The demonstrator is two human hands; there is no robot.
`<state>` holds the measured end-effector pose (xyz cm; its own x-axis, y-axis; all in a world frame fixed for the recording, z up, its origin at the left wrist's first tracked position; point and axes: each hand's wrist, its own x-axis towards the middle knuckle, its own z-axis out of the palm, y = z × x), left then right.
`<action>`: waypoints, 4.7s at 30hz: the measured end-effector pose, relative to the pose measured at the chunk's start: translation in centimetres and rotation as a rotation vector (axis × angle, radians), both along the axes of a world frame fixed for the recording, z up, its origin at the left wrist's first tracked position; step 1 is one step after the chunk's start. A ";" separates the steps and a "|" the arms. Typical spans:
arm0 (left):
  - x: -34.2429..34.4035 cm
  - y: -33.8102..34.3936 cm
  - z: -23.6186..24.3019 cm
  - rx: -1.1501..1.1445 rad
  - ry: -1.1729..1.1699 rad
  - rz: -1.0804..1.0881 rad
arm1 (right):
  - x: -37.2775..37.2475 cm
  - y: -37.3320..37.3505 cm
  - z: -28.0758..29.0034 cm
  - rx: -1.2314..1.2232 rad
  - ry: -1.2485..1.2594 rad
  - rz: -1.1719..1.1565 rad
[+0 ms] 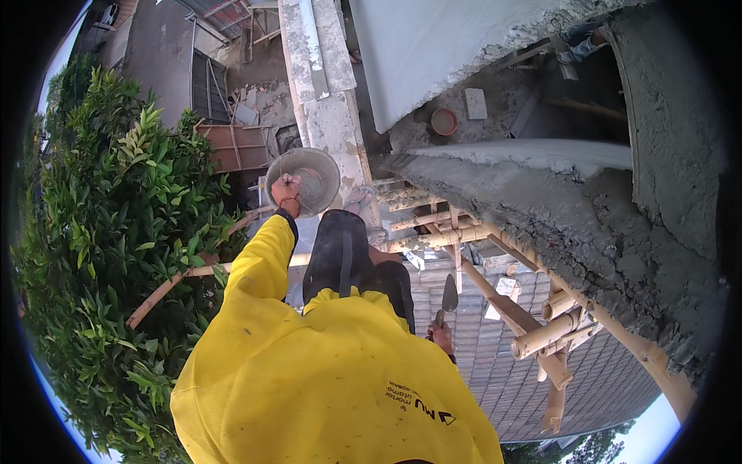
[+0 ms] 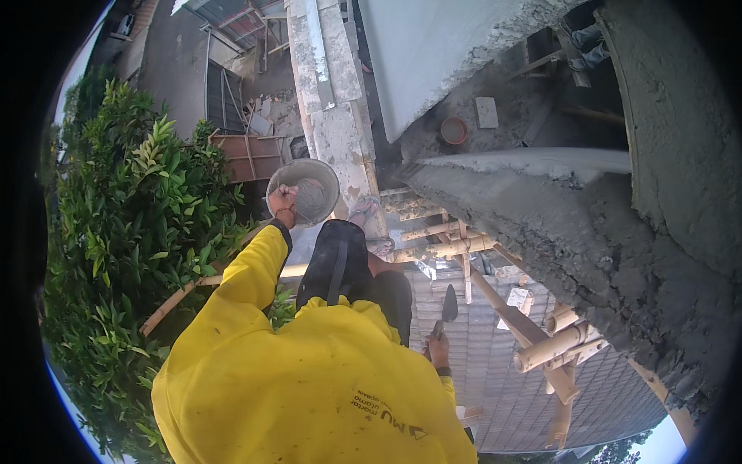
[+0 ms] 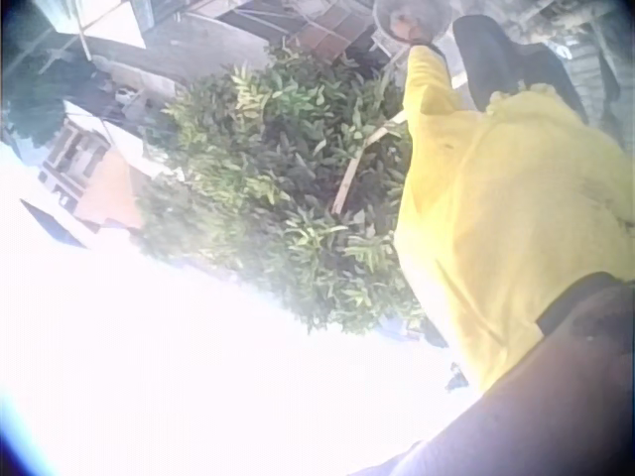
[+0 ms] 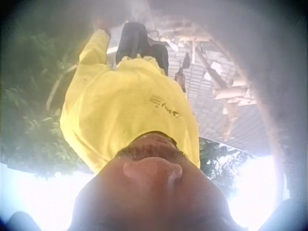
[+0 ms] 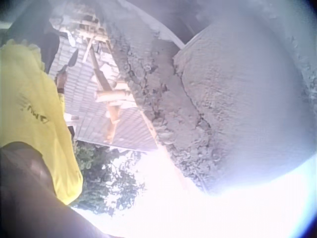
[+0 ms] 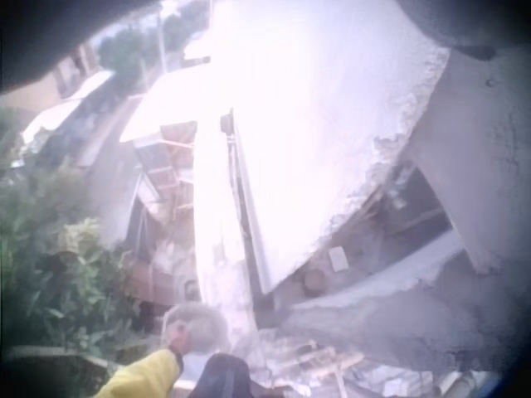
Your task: The person scoops wet cement from a bucket with a trowel and applies it to a vertical wall surface. They repeatedly smooth and level the applied cement using the trowel and a straightedge, working on a section of the wall while standing on bamboo scaffolding.
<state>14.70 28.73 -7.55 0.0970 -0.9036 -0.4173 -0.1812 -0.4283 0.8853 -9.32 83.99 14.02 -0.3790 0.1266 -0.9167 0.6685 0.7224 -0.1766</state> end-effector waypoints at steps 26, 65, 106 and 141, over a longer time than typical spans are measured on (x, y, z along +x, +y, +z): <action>-9.2 -2.4 -27.4 0.100 -0.647 -0.608 | -4.8 -19.9 -22.0 -0.212 -0.031 0.778; 3.4 0.6 -47.7 0.137 0.121 0.188 | 6.0 -37.7 -69.7 -0.749 0.095 -0.134; -16.8 -23.9 -38.6 0.277 -0.021 -0.462 | -9.1 -48.7 -61.4 -0.998 0.281 0.289; -21.2 -21.1 -34.3 0.066 1.137 -0.421 | -12.7 -34.8 -51.8 -1.134 0.024 0.529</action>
<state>-6.54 7.68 -41.86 -0.6508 -0.7497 -0.1198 0.5490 -0.5737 0.6078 -22.00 49.14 -37.75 -0.1606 -0.9015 -0.4019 0.3312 0.3344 -0.8823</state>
